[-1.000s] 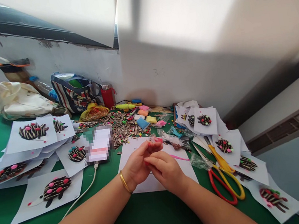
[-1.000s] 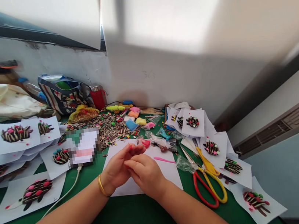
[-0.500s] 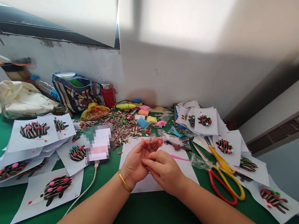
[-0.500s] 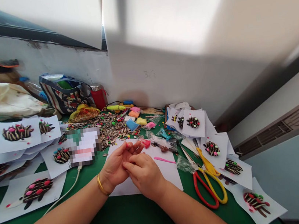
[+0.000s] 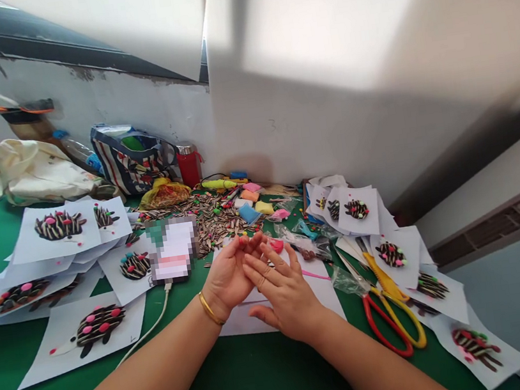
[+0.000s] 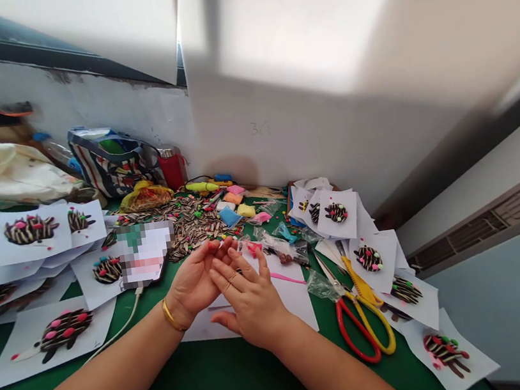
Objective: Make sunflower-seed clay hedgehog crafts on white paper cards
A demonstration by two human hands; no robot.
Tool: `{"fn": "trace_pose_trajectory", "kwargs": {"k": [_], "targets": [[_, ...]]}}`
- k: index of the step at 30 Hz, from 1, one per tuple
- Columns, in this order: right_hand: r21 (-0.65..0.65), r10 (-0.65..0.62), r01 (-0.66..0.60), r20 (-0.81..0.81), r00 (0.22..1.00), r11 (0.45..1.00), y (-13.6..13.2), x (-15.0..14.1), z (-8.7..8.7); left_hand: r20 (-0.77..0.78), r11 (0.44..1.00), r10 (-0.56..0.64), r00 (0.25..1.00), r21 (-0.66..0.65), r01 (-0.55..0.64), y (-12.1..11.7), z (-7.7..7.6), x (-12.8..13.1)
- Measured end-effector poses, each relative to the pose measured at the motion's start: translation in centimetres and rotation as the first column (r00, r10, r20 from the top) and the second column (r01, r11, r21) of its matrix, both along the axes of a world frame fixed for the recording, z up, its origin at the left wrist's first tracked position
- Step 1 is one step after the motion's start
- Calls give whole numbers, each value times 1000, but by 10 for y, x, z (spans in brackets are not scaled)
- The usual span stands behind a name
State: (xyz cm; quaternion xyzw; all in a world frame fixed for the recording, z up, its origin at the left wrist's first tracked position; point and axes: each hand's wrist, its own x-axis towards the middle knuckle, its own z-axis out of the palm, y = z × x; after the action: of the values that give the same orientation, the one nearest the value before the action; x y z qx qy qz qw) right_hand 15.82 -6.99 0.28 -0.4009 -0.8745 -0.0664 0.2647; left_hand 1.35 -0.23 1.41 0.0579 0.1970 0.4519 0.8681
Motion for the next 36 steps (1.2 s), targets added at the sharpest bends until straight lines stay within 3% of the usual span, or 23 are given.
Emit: {"fn": "trace_pose_trajectory", "kwargs": {"k": [6, 11, 17, 23, 29, 33, 36], "targets": [[-40, 171, -169, 53, 984, 985, -5, -5, 1, 66, 999, 42, 997, -13, -41, 4, 0, -1], [-20, 47, -47, 16, 999, 999, 1, 0, 0, 47, 999, 4, 999, -34, -3, 2, -1, -1], [-51, 181, -179, 44, 982, 982, -2, 0, 5, 60, 999, 42, 997, -28, -40, 2, -1, 0], [24, 9, -11, 78, 997, 1000, 1, 5, 0, 61, 999, 38, 997, -22, -37, 4, 0, -3], [-3, 117, -118, 103, 988, 993, 0, 4, 3, 79, 999, 44, 996, -29, -42, 3, -1, -1], [25, 6, -7, 38, 999, 1000, 3, 5, 2, 54, 999, 2, 999, -39, 0, 0, -2, 1], [32, 45, -45, -3, 999, 998, 3, 7, 3, 98, 999, 39, 994, -11, -38, 2, -1, 0]]}}
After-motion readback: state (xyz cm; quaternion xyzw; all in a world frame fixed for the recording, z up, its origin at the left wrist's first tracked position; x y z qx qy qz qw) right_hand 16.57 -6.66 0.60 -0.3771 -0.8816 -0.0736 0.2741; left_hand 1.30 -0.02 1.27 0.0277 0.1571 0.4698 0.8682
